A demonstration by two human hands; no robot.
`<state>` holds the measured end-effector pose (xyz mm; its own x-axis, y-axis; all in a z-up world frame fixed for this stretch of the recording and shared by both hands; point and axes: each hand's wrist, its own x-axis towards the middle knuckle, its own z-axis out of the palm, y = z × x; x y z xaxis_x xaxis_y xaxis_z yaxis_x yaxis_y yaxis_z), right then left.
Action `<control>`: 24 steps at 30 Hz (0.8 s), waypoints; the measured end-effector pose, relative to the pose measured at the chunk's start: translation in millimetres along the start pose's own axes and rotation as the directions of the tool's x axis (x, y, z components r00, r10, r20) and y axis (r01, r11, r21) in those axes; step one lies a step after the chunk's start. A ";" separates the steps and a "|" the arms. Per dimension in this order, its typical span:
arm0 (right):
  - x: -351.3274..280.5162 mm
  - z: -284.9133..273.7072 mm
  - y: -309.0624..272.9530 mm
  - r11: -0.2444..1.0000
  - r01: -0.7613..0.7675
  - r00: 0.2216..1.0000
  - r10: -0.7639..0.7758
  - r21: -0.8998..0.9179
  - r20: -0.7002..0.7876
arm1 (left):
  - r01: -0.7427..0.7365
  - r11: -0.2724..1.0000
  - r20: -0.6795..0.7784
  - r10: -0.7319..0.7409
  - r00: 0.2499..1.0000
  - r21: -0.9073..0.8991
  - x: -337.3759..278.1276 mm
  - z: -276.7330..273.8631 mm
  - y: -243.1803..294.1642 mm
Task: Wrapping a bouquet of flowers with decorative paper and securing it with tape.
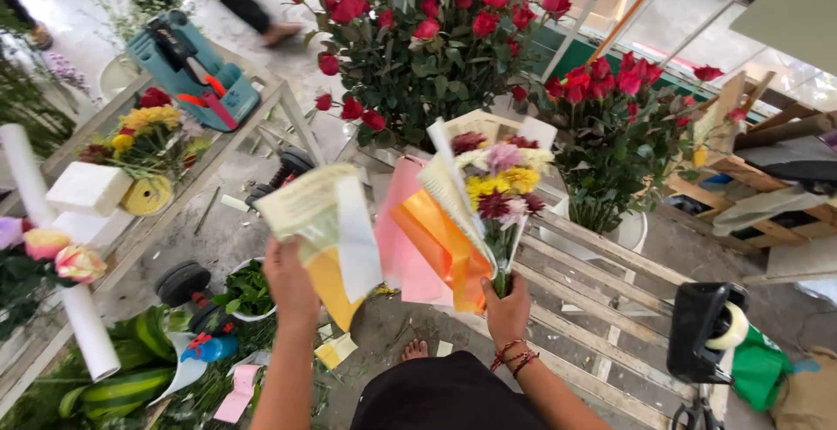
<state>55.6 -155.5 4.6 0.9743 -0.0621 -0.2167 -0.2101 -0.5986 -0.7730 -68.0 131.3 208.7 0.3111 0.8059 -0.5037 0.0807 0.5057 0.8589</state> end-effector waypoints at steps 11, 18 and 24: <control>9.3 54.1 61.0 0.924 0.267 0.951 -0.207 -0.273 0.232 | -0.170 0.977 0.064 0.162 0.985 0.129 -54.0 -21.6 7.6; -52.7 -59.5 -62.1 0.856 0.515 0.857 -0.515 -0.030 0.027 | -0.547 0.789 0.371 0.437 0.819 0.279 -77.7 -14.7 -38.2; -84.3 -155.0 -124.5 0.167 0.921 0.208 -0.975 -0.351 0.081 | -0.710 0.616 0.580 0.457 0.674 0.341 -111.4 26.4 -87.4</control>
<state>12.3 -199.6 211.6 0.4008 0.6353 0.6601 0.8912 -0.4374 -0.1202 -84.8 -10.8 192.1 0.7960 0.5958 0.1063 0.1512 -0.3657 0.9184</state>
